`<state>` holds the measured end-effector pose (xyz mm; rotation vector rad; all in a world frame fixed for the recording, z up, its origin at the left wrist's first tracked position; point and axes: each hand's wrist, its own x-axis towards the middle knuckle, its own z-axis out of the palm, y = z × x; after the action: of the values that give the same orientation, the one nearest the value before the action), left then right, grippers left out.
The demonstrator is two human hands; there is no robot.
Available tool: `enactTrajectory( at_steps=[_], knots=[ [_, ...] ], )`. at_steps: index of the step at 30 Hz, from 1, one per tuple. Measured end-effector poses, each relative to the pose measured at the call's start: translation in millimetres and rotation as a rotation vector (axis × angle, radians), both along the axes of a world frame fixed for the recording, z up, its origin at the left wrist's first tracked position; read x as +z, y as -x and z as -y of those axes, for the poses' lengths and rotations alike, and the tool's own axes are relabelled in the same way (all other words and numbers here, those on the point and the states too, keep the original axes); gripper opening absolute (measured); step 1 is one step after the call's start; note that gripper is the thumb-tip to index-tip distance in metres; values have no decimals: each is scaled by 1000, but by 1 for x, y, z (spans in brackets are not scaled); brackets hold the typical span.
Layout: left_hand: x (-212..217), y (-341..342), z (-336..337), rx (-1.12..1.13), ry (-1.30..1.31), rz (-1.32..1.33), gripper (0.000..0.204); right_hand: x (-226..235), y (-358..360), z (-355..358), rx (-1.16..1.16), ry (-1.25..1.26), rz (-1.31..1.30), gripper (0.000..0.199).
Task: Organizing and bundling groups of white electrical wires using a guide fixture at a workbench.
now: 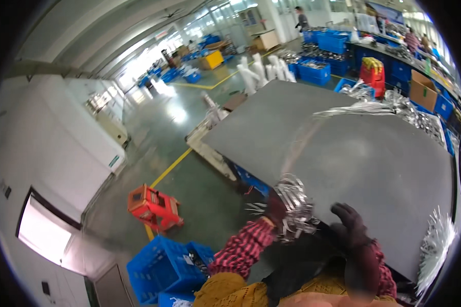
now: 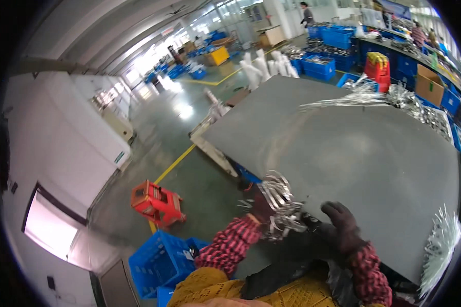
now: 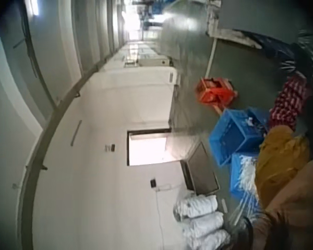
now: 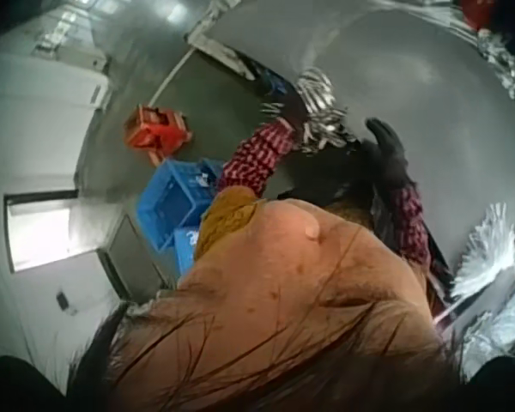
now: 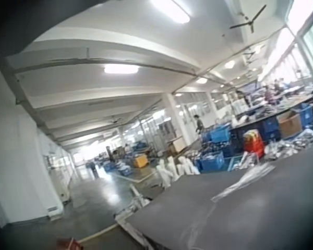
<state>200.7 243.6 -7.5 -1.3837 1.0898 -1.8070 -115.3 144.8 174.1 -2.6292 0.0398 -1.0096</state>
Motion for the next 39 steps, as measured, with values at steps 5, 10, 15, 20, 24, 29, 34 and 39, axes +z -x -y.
enactTrajectory(
  at_steps=[5,10,15,20,24,29,34,39],
  knots=[
    [86,69,23,-806,-144,-2287,26,-2,-55,-15,357,-663,-141,41],
    [115,60,-17,-1058,279,-2692,26,-26,-12,-7,244,-640,-113,33],
    [146,31,-56,-576,-79,-1723,35,58,69,7,175,-547,-629,20],
    [105,-21,-62,-696,233,-1860,32,-18,122,86,-666,-952,-932,33],
    [105,-11,-25,-718,461,-2122,18,-59,54,60,-269,-598,-493,44],
    [104,43,28,-789,479,-2242,23,-6,-99,-6,20,-618,-180,45],
    [81,37,27,-1054,441,-2375,35,1,-56,-17,58,-1044,-321,32],
    [105,15,-11,-602,-60,-1315,41,86,38,10,-221,-700,-979,35]
  ],
)
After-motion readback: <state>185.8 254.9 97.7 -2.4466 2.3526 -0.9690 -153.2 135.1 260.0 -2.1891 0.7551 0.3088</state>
